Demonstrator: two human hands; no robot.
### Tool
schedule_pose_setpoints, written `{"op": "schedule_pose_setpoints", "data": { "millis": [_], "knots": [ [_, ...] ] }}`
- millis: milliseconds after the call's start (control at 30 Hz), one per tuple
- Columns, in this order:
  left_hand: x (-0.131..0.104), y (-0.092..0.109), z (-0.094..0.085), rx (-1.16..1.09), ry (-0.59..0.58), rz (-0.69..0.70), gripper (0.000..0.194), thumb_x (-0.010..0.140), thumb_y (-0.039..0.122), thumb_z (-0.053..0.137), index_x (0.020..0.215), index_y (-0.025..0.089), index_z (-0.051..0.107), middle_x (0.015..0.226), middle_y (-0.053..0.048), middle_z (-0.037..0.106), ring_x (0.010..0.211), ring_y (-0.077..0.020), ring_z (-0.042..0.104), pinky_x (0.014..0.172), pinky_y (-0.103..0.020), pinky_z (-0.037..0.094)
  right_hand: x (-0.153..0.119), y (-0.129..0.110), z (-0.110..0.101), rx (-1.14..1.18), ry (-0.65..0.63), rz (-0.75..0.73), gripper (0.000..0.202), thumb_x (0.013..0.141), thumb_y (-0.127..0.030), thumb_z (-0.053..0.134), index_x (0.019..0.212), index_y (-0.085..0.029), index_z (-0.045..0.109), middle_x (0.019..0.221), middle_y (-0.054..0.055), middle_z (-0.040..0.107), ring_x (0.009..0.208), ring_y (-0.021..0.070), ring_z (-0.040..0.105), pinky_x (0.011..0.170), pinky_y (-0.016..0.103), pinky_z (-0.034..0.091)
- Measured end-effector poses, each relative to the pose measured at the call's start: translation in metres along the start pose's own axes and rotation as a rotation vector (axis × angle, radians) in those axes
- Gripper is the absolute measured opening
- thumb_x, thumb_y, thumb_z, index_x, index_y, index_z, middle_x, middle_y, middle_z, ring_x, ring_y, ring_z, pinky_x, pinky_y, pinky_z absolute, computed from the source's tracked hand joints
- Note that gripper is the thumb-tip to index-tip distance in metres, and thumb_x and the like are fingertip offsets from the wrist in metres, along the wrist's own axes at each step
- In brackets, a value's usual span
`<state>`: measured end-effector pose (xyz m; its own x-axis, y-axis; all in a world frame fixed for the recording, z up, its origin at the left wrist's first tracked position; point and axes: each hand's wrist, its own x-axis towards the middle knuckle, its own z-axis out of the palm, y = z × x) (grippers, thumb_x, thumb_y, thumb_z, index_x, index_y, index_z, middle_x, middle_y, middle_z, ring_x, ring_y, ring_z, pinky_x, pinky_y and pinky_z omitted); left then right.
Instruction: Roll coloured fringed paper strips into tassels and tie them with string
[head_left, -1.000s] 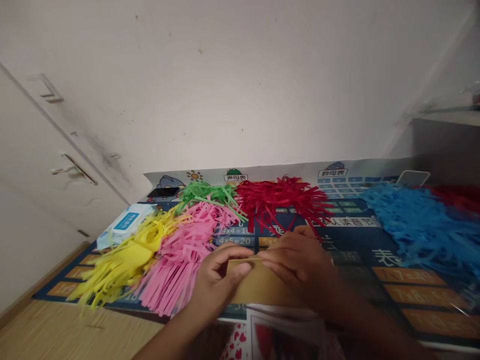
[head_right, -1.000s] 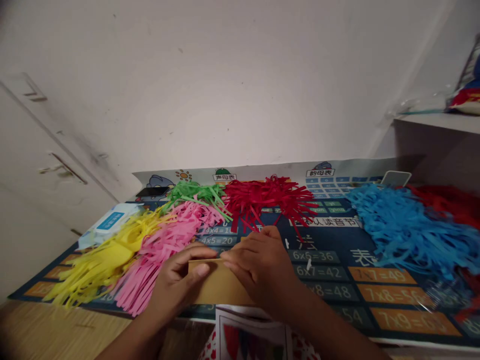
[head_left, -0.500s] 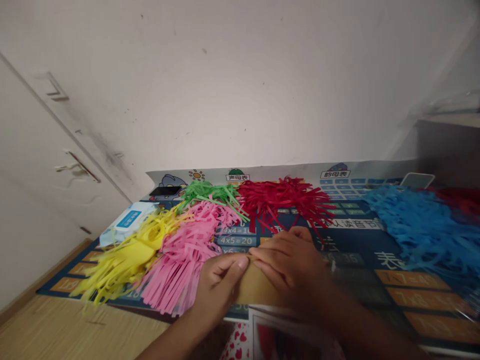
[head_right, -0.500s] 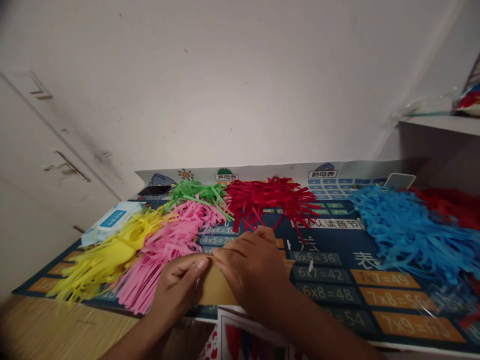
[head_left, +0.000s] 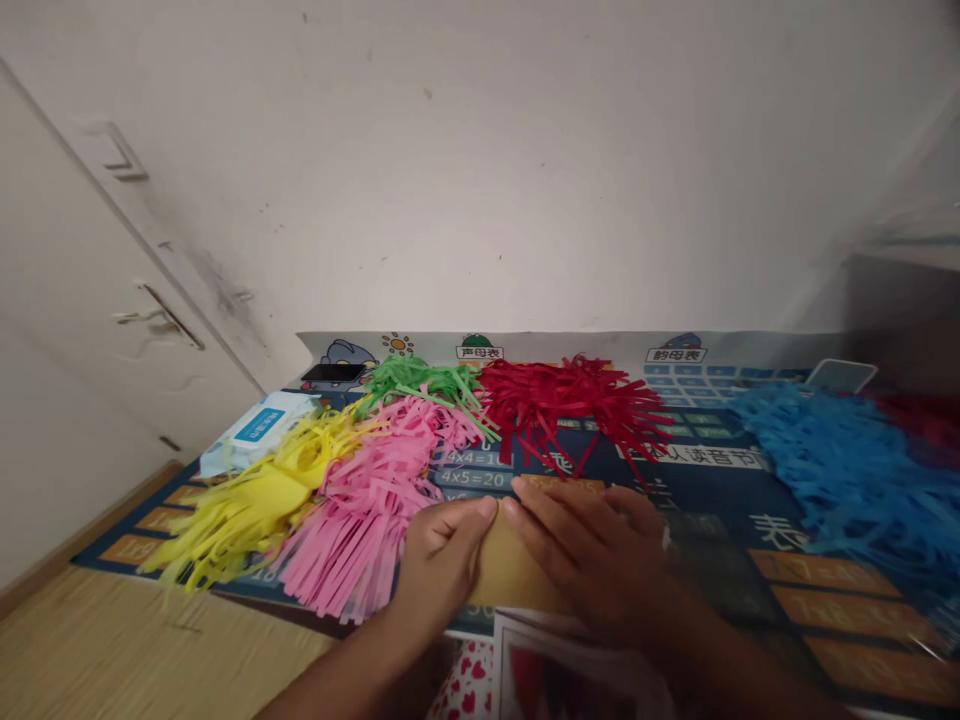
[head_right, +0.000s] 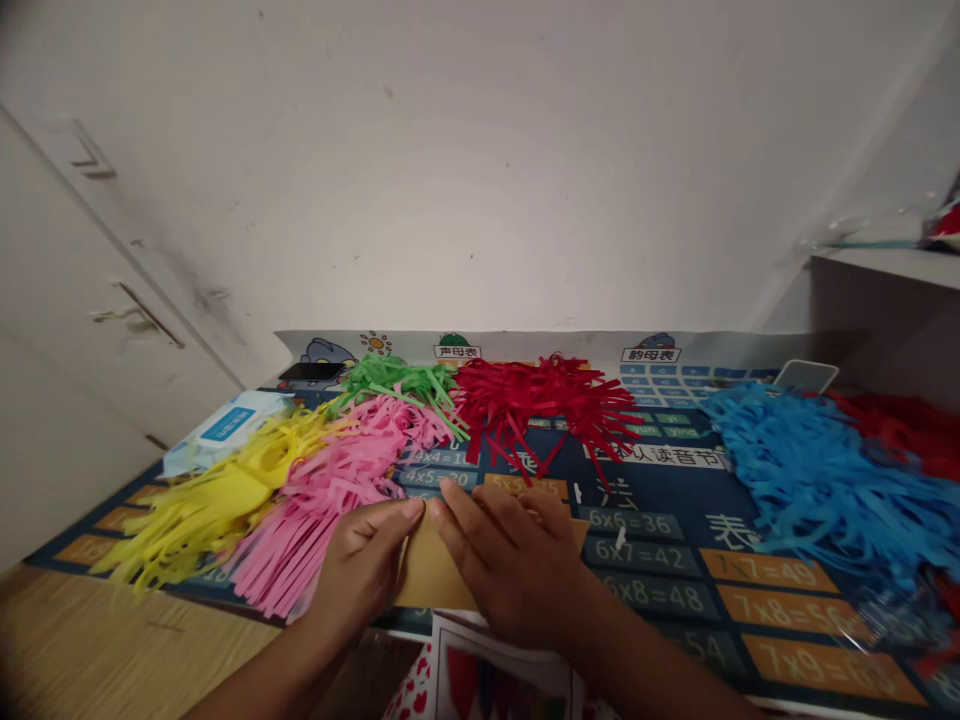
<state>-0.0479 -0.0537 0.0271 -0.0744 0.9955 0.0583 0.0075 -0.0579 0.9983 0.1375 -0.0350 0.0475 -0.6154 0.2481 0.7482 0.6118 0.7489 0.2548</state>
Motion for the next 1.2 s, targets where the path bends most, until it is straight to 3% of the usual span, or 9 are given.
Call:
{"op": "schedule_pose_setpoints", "data": {
  "millis": [100, 233, 400, 500, 600, 667, 733, 900, 1200],
  "knots": [
    [0.002, -0.002, 0.0, -0.019, 0.024, 0.022, 0.05, 0.077, 0.057, 0.064, 0.052, 0.016, 0.052, 0.051, 0.004, 0.039, 0.049, -0.0087, 0.035, 0.049, -0.021, 0.035, -0.008, -0.005, -0.005, 0.012, 0.021, -0.026, 0.037, 0.098, -0.017, 0.034, 0.119, -0.019, 0.065, 0.126, 0.001, 0.065, 0.106, 0.0178, 0.058, 0.084, 0.035, 0.039],
    [0.005, -0.002, -0.004, -0.018, 0.075, 0.025, 0.051, 0.078, 0.057, 0.062, 0.049, 0.016, 0.05, 0.047, 0.004, 0.039, 0.047, -0.0089, 0.035, 0.046, -0.02, 0.032, -0.022, -0.011, -0.027, 0.124, 0.024, 0.01, 0.03, 0.094, -0.027, 0.05, 0.121, -0.033, 0.063, 0.107, -0.005, 0.073, 0.096, 0.019, 0.064, 0.084, 0.034, 0.045],
    [0.004, 0.005, -0.004, 0.085, 0.074, 0.029, 0.049, 0.079, 0.058, 0.059, 0.053, 0.016, 0.055, 0.05, 0.002, 0.046, 0.049, -0.0107, 0.041, 0.046, -0.02, 0.034, -0.012, 0.004, -0.025, 0.383, 0.039, 0.475, 0.075, 0.086, -0.035, 0.063, 0.15, -0.031, 0.025, 0.103, 0.005, 0.071, 0.092, 0.0267, 0.066, 0.081, 0.043, 0.051],
    [0.003, 0.013, -0.001, 0.166, 0.08, 0.107, 0.044, 0.081, 0.051, 0.059, 0.055, 0.015, 0.059, 0.053, 0.001, 0.054, 0.052, -0.0125, 0.049, 0.049, -0.021, 0.039, 0.0, 0.012, -0.011, 0.649, -0.02, 0.632, 0.078, 0.088, -0.024, 0.056, 0.153, -0.028, 0.012, 0.086, 0.0, 0.072, 0.081, 0.021, 0.067, 0.078, 0.037, 0.053],
    [0.003, 0.023, 0.0, 0.142, -0.048, 0.182, 0.028, 0.072, 0.039, 0.072, 0.089, 0.017, 0.074, 0.078, -0.004, 0.072, 0.073, -0.0192, 0.065, 0.065, -0.025, 0.051, 0.006, 0.013, -0.007, 0.777, -0.062, 0.708, 0.084, 0.084, -0.015, 0.059, 0.152, -0.028, 0.013, 0.077, -0.003, 0.072, 0.074, 0.0187, 0.068, 0.07, 0.03, 0.054],
    [0.005, 0.028, 0.0, 0.16, -0.15, 0.232, 0.031, 0.068, 0.031, 0.076, 0.097, 0.02, 0.076, 0.086, -0.006, 0.075, 0.079, -0.0204, 0.068, 0.071, -0.026, 0.053, 0.007, 0.012, -0.01, 0.8, -0.104, 0.705, 0.087, 0.081, -0.013, 0.062, 0.152, -0.028, 0.014, 0.077, -0.004, 0.073, 0.074, 0.0193, 0.069, 0.068, 0.029, 0.054],
    [0.007, 0.03, -0.001, 0.208, -0.192, 0.273, 0.014, 0.072, 0.026, 0.073, 0.084, 0.02, 0.078, 0.079, -0.005, 0.076, 0.074, -0.0184, 0.068, 0.069, -0.025, 0.052, 0.007, 0.012, -0.012, 0.802, -0.123, 0.666, 0.087, 0.081, -0.014, 0.064, 0.152, -0.027, 0.016, 0.077, -0.004, 0.074, 0.074, 0.0192, 0.069, 0.068, 0.029, 0.053],
    [0.007, 0.027, 0.001, 0.247, -0.142, 0.3, 0.011, 0.075, 0.025, 0.071, 0.069, 0.019, 0.077, 0.066, -0.003, 0.074, 0.06, -0.0154, 0.066, 0.058, -0.021, 0.05, 0.006, 0.01, -0.014, 0.718, -0.064, 0.553, 0.081, 0.083, -0.012, 0.061, 0.15, -0.031, 0.021, 0.081, -0.003, 0.073, 0.073, 0.0162, 0.069, 0.078, 0.031, 0.05],
    [0.007, 0.027, 0.001, 0.251, -0.097, 0.365, 0.007, 0.073, 0.024, 0.074, 0.069, 0.019, 0.078, 0.066, -0.003, 0.075, 0.06, -0.0161, 0.068, 0.058, -0.022, 0.052, 0.008, 0.006, -0.013, 0.62, -0.004, 0.484, 0.07, 0.089, -0.018, 0.058, 0.149, -0.029, 0.023, 0.082, -0.001, 0.073, 0.076, 0.0179, 0.068, 0.079, 0.034, 0.045]
  ]
}}
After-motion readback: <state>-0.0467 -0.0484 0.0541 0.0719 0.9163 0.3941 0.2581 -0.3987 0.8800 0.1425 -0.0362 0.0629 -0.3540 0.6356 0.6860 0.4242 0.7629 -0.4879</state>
